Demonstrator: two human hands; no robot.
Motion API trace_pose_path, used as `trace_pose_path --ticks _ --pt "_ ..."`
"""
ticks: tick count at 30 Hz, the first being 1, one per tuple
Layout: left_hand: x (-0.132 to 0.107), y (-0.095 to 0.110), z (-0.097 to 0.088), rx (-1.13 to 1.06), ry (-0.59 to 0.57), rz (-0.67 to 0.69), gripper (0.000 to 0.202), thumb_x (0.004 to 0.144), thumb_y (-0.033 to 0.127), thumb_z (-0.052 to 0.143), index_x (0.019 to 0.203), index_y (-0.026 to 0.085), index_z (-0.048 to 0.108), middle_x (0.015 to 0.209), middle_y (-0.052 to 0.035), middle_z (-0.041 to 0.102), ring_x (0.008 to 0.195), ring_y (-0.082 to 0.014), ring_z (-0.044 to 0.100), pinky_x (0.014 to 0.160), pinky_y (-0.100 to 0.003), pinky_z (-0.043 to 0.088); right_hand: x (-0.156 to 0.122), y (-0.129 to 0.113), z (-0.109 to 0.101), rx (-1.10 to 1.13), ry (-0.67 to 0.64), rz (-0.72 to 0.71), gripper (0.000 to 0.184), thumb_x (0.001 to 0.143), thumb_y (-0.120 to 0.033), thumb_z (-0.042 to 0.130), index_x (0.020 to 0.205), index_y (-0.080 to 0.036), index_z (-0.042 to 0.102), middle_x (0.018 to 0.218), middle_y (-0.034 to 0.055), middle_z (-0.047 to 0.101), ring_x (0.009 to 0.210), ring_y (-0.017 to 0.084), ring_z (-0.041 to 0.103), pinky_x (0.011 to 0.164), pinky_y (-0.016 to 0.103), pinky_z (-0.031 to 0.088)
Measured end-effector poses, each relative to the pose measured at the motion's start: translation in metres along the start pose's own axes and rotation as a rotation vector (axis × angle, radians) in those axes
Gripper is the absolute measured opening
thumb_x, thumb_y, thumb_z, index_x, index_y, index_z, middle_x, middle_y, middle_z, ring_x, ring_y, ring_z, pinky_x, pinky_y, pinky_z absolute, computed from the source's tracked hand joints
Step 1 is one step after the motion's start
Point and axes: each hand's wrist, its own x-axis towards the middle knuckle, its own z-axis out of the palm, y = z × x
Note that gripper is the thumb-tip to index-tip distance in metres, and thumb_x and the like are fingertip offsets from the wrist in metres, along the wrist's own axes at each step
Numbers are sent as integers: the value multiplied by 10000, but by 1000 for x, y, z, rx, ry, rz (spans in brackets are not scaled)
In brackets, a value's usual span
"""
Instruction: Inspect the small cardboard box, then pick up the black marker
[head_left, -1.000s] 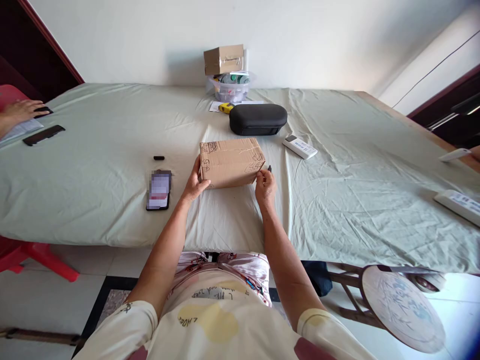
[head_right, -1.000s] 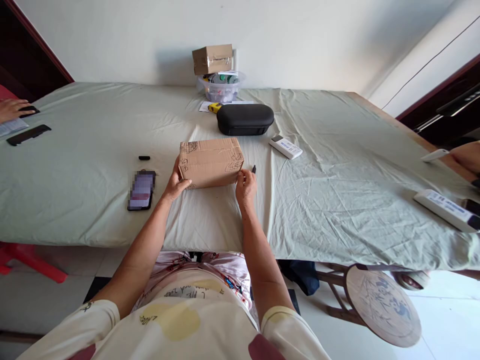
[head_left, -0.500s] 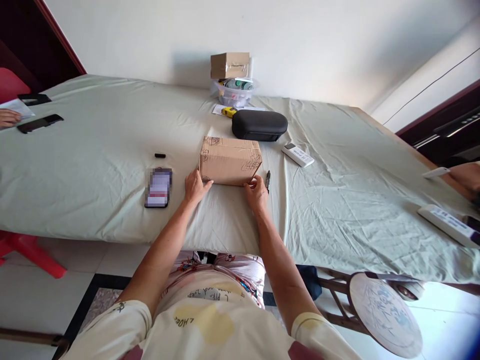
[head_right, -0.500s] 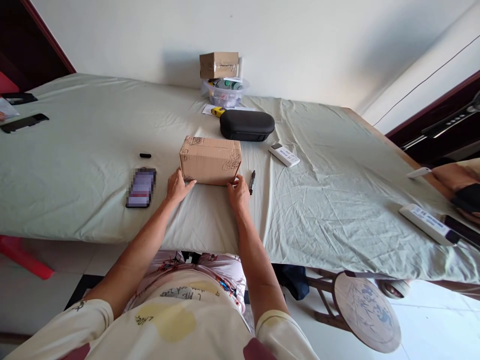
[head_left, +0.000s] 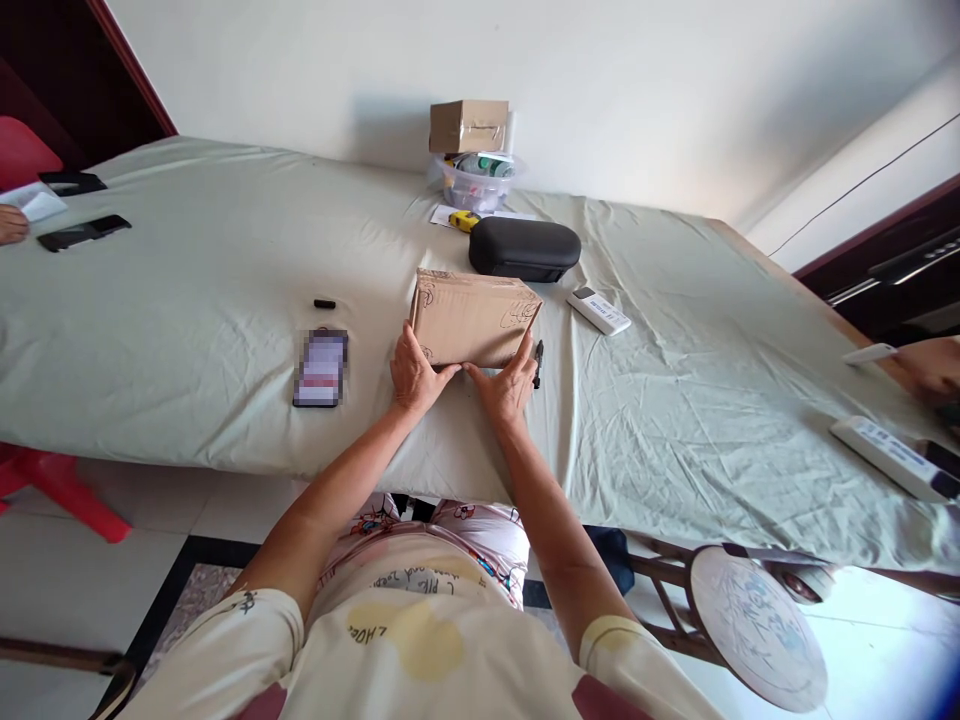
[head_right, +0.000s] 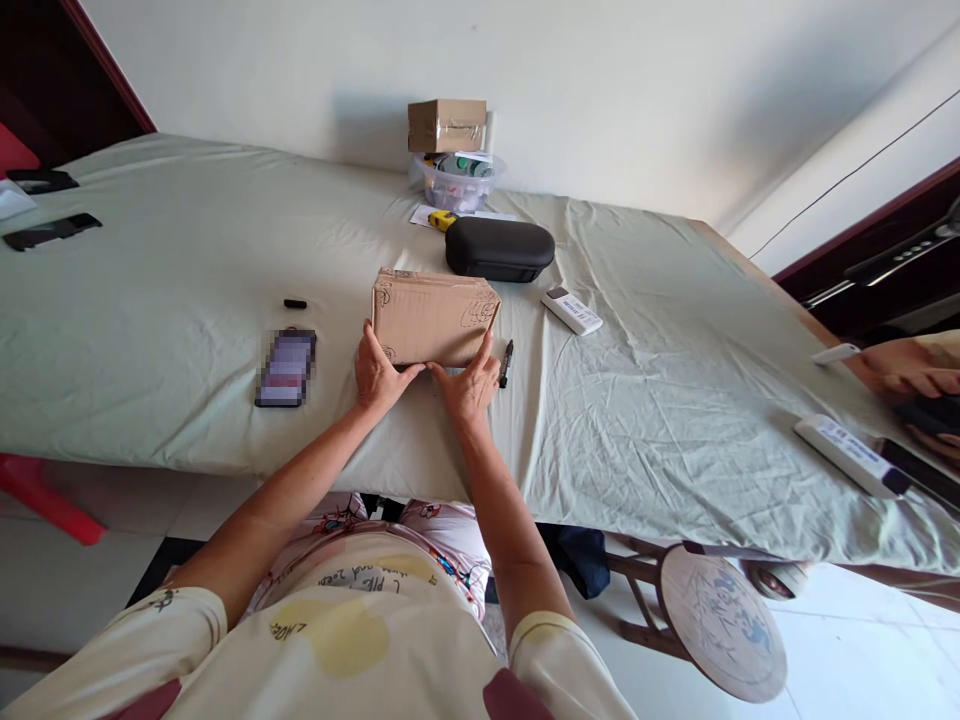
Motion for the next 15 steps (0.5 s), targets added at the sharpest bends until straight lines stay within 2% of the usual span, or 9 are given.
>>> trace_pose_path --ticks 5,8,11,15 --pt "9 -14 -3 -62 6 -19 1427 618 505 1032 1680 118 160 1610 -354 433 1445 -492 542 1182 -615 482 2 7 0 58 11 -107 1047 838 -617 751 1669 -198 272 1096 128 609 976 292 570 918 502 551" --pt "16 -21 -10 -84 8 -37 1377 639 560 1007 1674 141 201 1565 -314 508 1425 -464 568 1175 -591 493 6 12 -2 184 14 -153 959 882 -574 710 1671 -220 296 1009 67 604 896 239 561 906 445 553" --pt "19 -24 -17 -94 16 -14 1269 700 665 930 1657 153 273 1550 -288 538 1425 -438 570 1181 -566 489 12 14 -6 298 28 -108 831 940 -533 633 1653 -211 352 914 19 576 829 201 557 860 395 550" --pt "19 -26 -20 -121 18 77 1101 805 802 756 1614 154 383 1497 -257 589 1396 -390 594 1182 -517 487 18 12 -17 349 98 -30 644 987 -529 560 1527 -182 515 842 -3 545 777 174 558 787 352 542"
